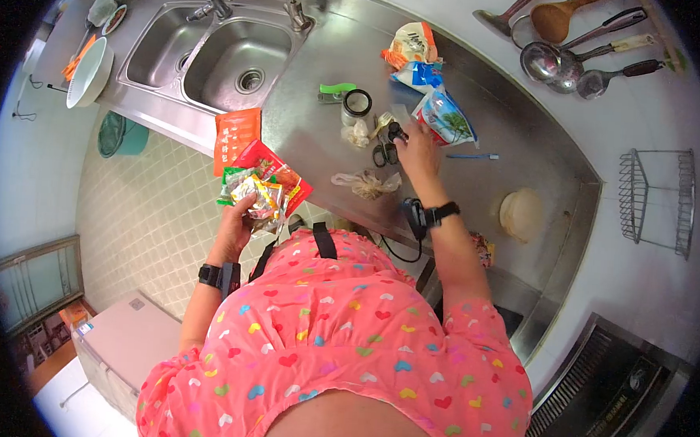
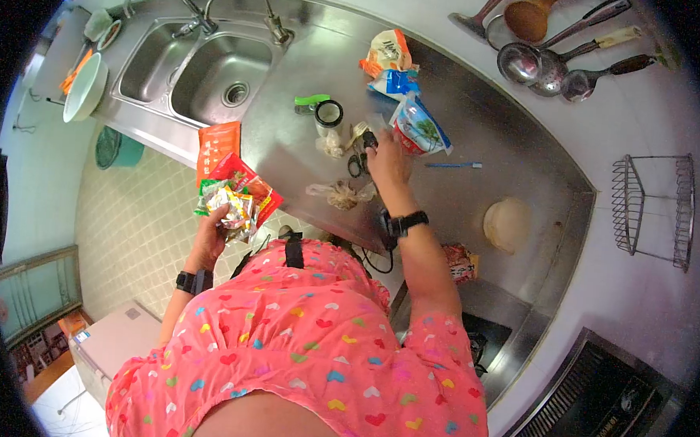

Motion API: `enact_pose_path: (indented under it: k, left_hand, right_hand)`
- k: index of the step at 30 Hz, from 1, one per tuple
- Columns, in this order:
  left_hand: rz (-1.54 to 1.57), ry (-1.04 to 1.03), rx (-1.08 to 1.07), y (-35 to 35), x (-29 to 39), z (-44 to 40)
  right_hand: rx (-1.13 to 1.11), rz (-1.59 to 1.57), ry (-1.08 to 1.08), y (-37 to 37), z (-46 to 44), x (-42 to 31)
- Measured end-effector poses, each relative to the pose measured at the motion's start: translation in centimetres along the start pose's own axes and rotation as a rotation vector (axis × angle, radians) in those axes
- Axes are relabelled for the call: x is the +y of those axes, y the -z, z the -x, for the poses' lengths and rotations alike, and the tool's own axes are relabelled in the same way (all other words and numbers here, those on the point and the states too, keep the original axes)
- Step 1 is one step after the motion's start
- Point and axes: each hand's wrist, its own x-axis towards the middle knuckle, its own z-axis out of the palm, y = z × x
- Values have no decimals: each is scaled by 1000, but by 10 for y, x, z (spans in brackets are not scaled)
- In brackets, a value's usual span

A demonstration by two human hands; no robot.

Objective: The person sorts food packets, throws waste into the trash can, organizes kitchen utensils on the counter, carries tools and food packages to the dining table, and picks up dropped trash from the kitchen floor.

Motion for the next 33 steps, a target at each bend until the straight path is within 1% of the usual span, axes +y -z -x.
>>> enact_pose_path:
  k: [1,3,5,7,8,9,10,11,12,14,15,17,18,21,22,25,26,28,29,30,32,33]
  left_hand:
    - [-7,18,14,-3,2,2]
    - [-16,34,29,-9,6,5]
    - [7,49,29,-14,8,7]
    - [4,68,22,-16,9,6]
    - [-1,91,12,-18,10,6]
    - [29,76,2,-25,11,7]
    - [28,76,6,-30,10,5]
    - [12,74,-13,-33,9,1]
    - [-5,70,-29,-35,9,-2]
    - [24,74,-88,-46,9,-7]
    - [15,101,-95,-49,9,-11]
    - [0,141,-100,-54,3,-20]
    - [-5,155,-98,-56,1,-25]
    - [-53,218,-111,-65,-1,-31]
    - [-72,237,-114,-69,2,-31]
    - [-35,234,-124,-62,-18,-46]
    - [-37,235,-119,-57,-23,-48]
    - [-50,262,-132,-70,-10,-36]
    - [-38,269,-111,-74,-8,-32]
    - [-37,270,-108,-78,-4,-28]
    - [2,229,-109,-83,1,-21]
    - [3,229,-107,-80,0,-22]
  right_hand:
    - [37,143,-11,-3,-7,6]
    - [18,173,-2,-21,-18,27]
    - [-1,201,9,-23,-21,36]
    - [104,-37,-180,-13,-24,37]
    - [102,-37,-178,-16,-24,47]
    - [171,-344,-174,-23,-22,60]
    - [239,-652,-169,-10,-20,45]
    - [93,-756,-302,8,-8,33]
    - [88,-763,-300,26,1,16]
    - [-152,-1336,-383,44,15,-8]
    - [-163,-1345,-378,44,21,-13]
    - [-376,-1512,-390,44,31,-21]
    - [-383,-1520,-386,45,35,-27]
    - [-533,-1719,-385,44,46,-48]
    - [-537,-1724,-384,41,50,-55]
    - [-534,-1240,-274,24,57,-69]
    - [-538,-1243,-275,16,60,-75]
    - [-179,-914,6,6,66,-90]
    - [-193,-794,7,9,69,-95]
    - [-196,-794,7,11,71,-101]
    - [-86,-634,359,12,71,-108]
    - [-129,-561,451,8,73,-108]
